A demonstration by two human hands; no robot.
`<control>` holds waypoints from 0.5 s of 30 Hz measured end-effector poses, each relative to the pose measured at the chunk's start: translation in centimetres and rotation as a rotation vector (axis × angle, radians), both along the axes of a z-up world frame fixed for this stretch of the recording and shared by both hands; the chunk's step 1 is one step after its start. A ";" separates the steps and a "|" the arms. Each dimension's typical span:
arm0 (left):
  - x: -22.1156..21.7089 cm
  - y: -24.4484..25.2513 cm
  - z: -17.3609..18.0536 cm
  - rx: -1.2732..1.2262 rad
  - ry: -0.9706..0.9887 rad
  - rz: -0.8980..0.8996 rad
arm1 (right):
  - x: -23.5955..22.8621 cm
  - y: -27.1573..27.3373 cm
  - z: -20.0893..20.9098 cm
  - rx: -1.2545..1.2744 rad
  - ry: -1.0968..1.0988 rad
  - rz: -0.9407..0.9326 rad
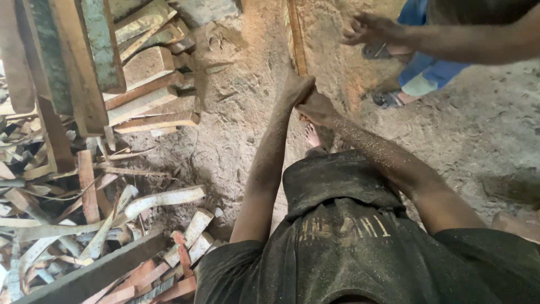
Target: The person processes lumber by feeding various wooden boards and strips through a woodworking machine, handling them one at a time and moving them through the workspace.
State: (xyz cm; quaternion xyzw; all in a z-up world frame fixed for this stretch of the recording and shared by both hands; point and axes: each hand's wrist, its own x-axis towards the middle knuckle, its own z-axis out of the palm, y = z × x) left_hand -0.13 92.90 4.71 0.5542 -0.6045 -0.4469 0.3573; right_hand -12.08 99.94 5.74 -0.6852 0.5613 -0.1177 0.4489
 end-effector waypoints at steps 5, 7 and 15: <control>0.2 4.4 0.6 0.215 -0.036 0.005 | 0.3 3.7 -3.1 -0.135 0.011 -0.016; 0.0 5.6 0.7 0.263 -0.098 0.013 | 0.1 5.0 -3.4 -0.261 0.060 0.043; -1.2 11.9 4.8 0.361 -0.024 0.018 | 0.3 10.5 -2.6 -0.075 -0.088 0.035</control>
